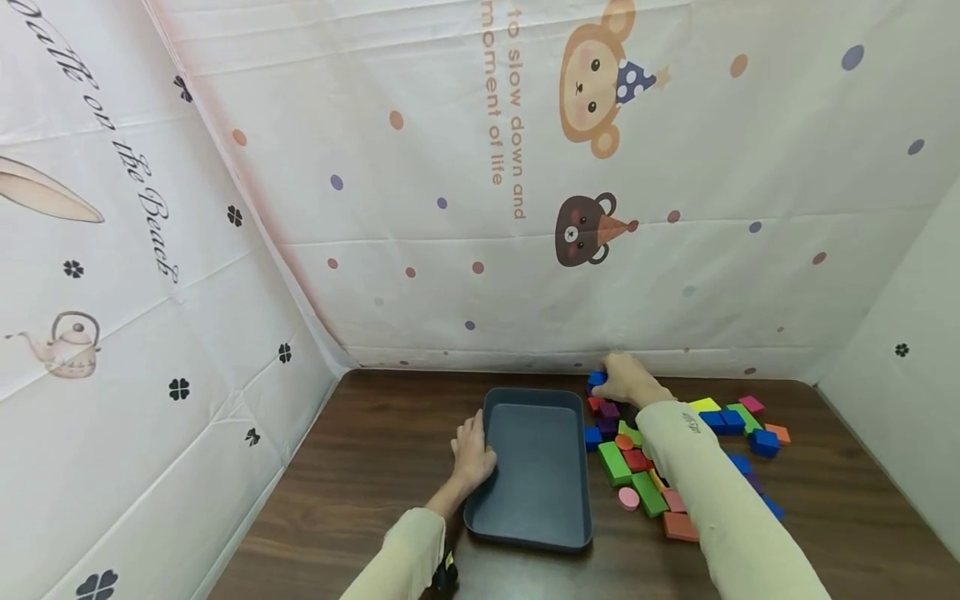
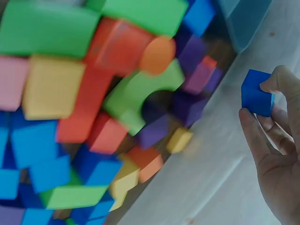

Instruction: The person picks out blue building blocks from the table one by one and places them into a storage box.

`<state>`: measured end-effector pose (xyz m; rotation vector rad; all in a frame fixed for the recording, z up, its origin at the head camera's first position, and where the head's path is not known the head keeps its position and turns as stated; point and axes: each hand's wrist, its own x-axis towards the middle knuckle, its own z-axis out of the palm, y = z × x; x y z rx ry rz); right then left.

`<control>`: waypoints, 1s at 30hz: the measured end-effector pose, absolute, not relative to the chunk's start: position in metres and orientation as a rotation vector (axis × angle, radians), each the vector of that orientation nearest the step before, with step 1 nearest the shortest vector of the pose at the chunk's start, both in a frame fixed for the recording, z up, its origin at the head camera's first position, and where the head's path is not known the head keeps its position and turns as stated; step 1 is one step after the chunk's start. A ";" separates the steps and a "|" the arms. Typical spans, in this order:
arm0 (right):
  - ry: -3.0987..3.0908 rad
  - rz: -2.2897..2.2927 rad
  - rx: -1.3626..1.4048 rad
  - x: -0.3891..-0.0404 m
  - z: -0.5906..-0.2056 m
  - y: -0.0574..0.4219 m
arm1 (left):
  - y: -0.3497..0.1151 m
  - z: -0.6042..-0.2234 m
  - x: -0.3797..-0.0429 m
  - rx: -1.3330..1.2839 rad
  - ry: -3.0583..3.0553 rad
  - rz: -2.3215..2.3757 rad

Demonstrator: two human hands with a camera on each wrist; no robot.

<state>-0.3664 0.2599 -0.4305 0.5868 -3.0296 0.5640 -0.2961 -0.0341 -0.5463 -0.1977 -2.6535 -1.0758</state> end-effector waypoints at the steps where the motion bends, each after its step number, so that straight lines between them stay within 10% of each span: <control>1: -3.013 0.566 0.611 -0.369 -0.428 0.254 | -0.034 -0.546 -0.298 -0.188 -2.650 -1.076; 30: -3.048 0.629 0.869 -0.392 -0.443 0.121 | -0.034 -0.544 -0.297 -0.087 -2.706 -1.081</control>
